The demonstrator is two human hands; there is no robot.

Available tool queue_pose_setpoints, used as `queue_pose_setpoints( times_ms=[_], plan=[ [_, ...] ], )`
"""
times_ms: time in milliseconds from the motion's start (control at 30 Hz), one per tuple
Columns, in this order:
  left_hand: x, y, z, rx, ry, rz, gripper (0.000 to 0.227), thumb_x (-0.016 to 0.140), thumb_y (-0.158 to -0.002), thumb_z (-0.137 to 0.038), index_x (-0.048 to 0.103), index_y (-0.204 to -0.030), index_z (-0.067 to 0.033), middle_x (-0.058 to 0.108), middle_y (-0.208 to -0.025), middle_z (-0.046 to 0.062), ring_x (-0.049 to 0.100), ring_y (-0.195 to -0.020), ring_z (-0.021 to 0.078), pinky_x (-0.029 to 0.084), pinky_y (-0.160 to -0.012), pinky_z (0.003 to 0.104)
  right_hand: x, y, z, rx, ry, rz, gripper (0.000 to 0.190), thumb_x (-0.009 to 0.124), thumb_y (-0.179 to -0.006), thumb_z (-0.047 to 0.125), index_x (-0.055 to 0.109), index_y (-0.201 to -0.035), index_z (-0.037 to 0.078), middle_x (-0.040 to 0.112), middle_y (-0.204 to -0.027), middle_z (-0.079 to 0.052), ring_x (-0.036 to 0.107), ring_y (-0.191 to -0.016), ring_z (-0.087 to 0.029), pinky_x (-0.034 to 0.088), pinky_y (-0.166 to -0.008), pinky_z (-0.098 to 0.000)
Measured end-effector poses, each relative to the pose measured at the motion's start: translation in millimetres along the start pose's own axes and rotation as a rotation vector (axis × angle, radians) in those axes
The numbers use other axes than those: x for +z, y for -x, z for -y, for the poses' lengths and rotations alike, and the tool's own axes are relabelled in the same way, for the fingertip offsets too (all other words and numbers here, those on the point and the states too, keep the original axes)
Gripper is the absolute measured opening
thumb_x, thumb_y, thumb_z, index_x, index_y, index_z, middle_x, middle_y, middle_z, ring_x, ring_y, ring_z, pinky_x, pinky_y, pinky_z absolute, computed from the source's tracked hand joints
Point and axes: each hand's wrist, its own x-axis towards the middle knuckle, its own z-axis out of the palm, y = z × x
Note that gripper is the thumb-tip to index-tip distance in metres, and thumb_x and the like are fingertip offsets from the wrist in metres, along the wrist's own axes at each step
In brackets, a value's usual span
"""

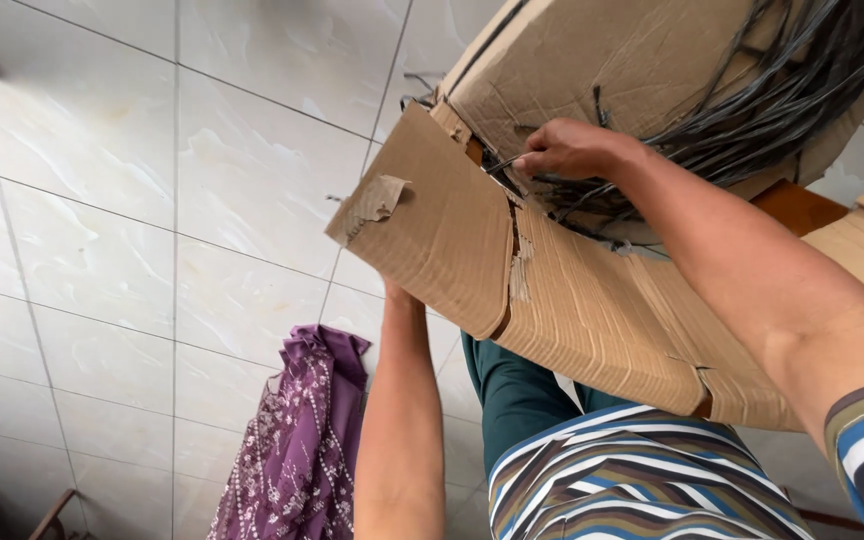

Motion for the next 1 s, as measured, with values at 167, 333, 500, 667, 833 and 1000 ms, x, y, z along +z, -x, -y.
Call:
queue_pose_setpoints(
  times_ms=[167, 333, 500, 667, 833, 1000],
  plan=[
    [24, 8, -66, 0.138, 0.036, 0.037, 0.024, 0.060, -0.107, -0.035, 0.076, -0.103, -0.0176, 0.080, -0.106, 0.006, 0.076, -0.090, 0.0133, 0.063, -0.079, 0.027, -36, 48, 43, 0.016, -0.037, -0.098, 0.035, 0.059, -0.104, 0.035, 0.078, -0.103, 0.005, 0.068, -0.082, -0.013, 0.061, -0.080, -0.029, 0.045, -0.072, -0.0442],
    [73, 68, -137, 0.293, 0.039, 0.133, 0.021, 0.063, -0.104, -0.035, 0.074, -0.101, -0.0174, 0.077, -0.114, 0.004, 0.070, -0.101, 0.0084, 0.057, -0.087, 0.024, -15, 74, 73, -0.052, -0.022, -0.213, 0.035, 0.055, -0.103, 0.034, 0.079, -0.105, 0.009, 0.072, -0.090, -0.017, 0.066, -0.091, -0.036, 0.049, -0.079, -0.0465],
    [80, 78, -134, 0.293, 0.046, 0.175, 0.021, 0.061, -0.105, -0.033, 0.074, -0.100, -0.0174, 0.079, -0.104, 0.003, 0.071, -0.094, 0.0071, 0.058, -0.085, 0.025, 12, 95, 101, -0.096, 0.017, -0.329, 0.034, 0.056, -0.101, 0.036, 0.079, -0.108, 0.012, 0.077, -0.102, -0.016, 0.070, -0.106, -0.039, 0.053, -0.087, -0.0488],
    [79, 107, -138, 0.274, -0.147, 0.176, 0.025, 0.062, -0.105, -0.033, 0.078, -0.110, -0.0135, 0.079, -0.104, 0.005, 0.068, -0.094, 0.0089, 0.057, -0.088, 0.026, 47, 93, 91, -0.092, -0.045, -0.377, 0.033, 0.054, -0.100, 0.041, 0.077, -0.108, 0.020, 0.077, -0.103, -0.012, 0.070, -0.107, -0.033, 0.055, -0.089, -0.0461],
    [79, 88, -120, 0.323, -0.192, 0.117, 0.024, 0.063, -0.104, -0.038, 0.077, -0.110, -0.0195, 0.080, -0.101, -0.001, 0.068, -0.094, 0.0055, 0.055, -0.081, 0.023, 67, 136, 123, -0.073, -0.104, -0.401, 0.043, 0.048, -0.103, 0.045, 0.072, -0.126, 0.016, 0.074, -0.116, -0.020, 0.066, -0.116, -0.042, 0.053, -0.095, -0.0526],
    [88, 56, -106, 0.438, -0.263, 0.002, 0.025, 0.065, -0.103, -0.037, 0.079, -0.104, -0.0170, 0.079, -0.095, 0.005, 0.069, -0.090, 0.0102, 0.057, -0.080, 0.030, 75, 181, 175, 0.036, -0.021, -0.349, 0.087, 0.053, -0.089, 0.078, 0.057, -0.145, 0.012, 0.068, -0.131, -0.023, 0.063, -0.125, -0.043, 0.050, -0.103, -0.0570]
  ],
)
